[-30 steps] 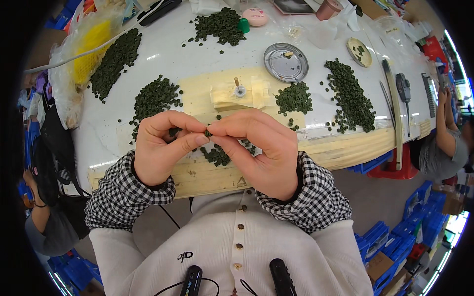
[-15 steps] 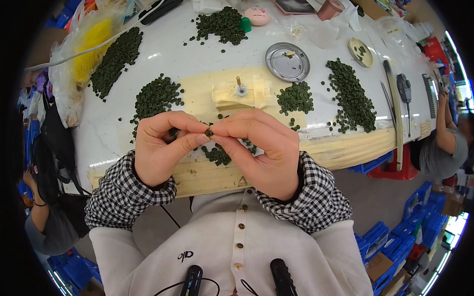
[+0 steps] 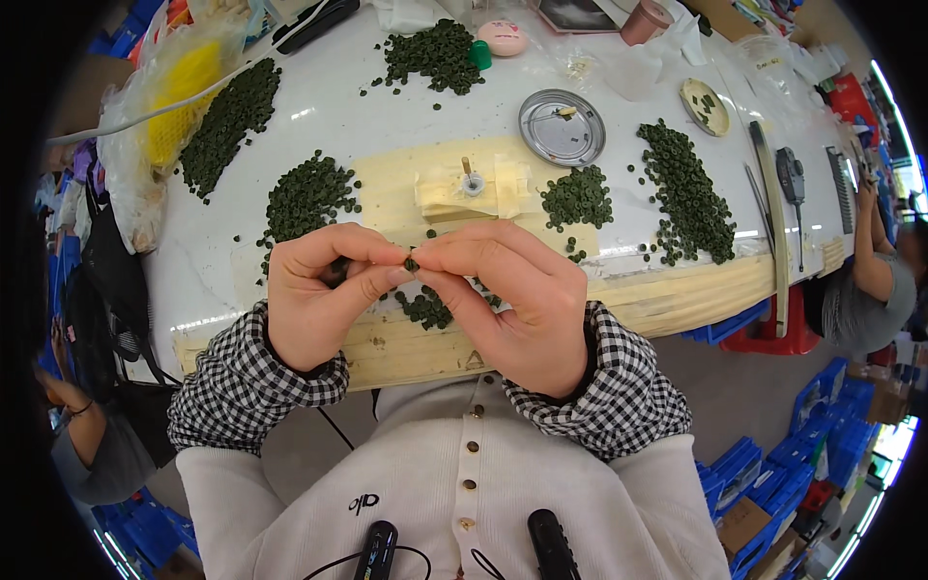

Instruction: Assembling small green plastic components on a workbench.

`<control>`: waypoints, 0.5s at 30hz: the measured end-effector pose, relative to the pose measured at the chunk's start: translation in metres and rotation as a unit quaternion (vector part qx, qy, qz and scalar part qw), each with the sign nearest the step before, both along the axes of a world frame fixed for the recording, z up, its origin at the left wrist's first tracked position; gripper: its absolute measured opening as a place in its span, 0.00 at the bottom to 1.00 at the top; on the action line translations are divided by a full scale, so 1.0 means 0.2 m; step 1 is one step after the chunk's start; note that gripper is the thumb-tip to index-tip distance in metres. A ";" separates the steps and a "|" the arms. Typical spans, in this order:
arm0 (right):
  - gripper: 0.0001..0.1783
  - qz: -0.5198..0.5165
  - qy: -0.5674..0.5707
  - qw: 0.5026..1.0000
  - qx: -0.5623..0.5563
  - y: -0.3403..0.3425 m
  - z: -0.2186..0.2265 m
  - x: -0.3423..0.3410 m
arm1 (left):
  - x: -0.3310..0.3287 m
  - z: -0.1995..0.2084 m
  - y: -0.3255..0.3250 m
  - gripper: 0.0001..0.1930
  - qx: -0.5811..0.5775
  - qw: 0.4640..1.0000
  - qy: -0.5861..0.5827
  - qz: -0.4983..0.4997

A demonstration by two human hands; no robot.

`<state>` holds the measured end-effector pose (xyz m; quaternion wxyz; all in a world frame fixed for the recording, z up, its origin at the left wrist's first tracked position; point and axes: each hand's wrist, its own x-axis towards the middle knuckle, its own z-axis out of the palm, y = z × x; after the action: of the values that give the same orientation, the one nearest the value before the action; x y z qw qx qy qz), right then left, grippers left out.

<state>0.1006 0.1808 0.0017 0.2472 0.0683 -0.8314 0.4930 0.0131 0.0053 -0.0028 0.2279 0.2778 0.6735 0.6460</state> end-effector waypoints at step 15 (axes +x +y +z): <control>0.07 -0.030 0.006 0.968 0.249 0.24 0.12 -0.23 | -0.02 0.03 0.01 0.05 -0.034 0.998 -0.053 0.025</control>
<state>0.0540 0.2281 0.0263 0.2417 0.1054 -0.9283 0.2622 0.0093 0.0073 0.0038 0.2562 0.2181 0.6887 0.6422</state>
